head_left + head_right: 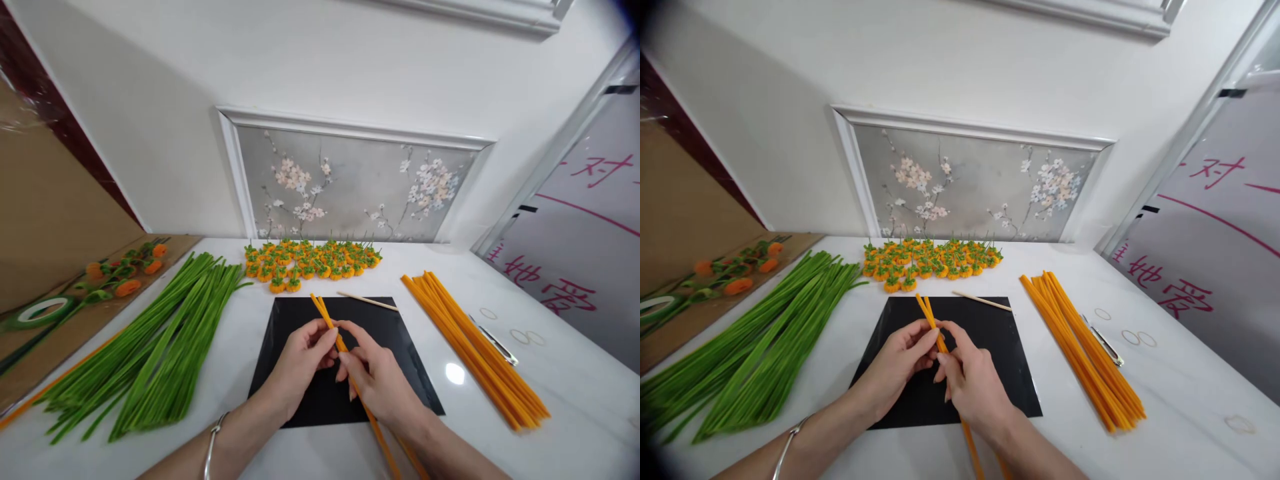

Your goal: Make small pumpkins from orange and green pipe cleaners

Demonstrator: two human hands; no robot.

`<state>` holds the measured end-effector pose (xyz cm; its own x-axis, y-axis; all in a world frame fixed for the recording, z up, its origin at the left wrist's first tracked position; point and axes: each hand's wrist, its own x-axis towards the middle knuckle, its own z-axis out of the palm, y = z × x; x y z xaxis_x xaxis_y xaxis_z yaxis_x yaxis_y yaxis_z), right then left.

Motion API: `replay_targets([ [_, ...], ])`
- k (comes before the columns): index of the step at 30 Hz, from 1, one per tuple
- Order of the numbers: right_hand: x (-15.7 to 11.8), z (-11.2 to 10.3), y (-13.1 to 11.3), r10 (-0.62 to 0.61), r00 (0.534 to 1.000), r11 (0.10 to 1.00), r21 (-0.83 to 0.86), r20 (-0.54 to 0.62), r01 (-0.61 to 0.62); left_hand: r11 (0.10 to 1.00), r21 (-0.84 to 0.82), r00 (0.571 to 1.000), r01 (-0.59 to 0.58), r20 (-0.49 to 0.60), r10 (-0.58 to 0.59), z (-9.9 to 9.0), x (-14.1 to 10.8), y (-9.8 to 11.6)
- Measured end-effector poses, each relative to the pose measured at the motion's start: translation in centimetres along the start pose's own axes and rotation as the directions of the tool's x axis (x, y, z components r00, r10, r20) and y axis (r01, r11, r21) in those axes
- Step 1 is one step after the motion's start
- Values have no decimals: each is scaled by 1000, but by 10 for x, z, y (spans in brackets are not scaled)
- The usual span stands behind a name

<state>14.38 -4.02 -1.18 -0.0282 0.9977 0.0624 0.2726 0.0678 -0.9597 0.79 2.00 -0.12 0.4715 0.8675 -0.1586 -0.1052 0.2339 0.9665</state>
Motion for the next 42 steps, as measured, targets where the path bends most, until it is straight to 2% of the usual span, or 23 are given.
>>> replay_targets([
  [5,-2,4,4,55,997,998,-35,57,-53,1000,-22,998,-17,-54,15,-5,3,-1],
  [11,-3,3,6,13,997,986,-169,71,0,993,112,995,-40,-88,50,-4,3,2],
  [18,-4,-1,1,-14,996,917,-397,83,46,982,182,992,-47,-109,68,-7,7,0],
  [22,-4,-2,-1,-17,998,801,-596,64,52,925,380,996,-26,-73,57,-10,9,-3],
  [25,-3,-2,-1,-15,998,714,-698,59,52,890,455,999,-35,-15,46,-11,10,-4],
  [30,-4,0,-1,-11,998,698,-715,62,52,886,463,1000,3,-2,-3,-10,8,-1],
  [33,-4,1,-3,-5,998,762,-646,63,44,874,485,1000,17,-1,-19,-8,6,2],
  [38,-3,-4,-9,-41,998,852,-520,42,56,915,402,999,-34,14,31,-5,3,3],
  [42,-2,-12,-11,-38,999,875,-482,32,49,996,85,999,-31,-12,32,-4,3,3],
])
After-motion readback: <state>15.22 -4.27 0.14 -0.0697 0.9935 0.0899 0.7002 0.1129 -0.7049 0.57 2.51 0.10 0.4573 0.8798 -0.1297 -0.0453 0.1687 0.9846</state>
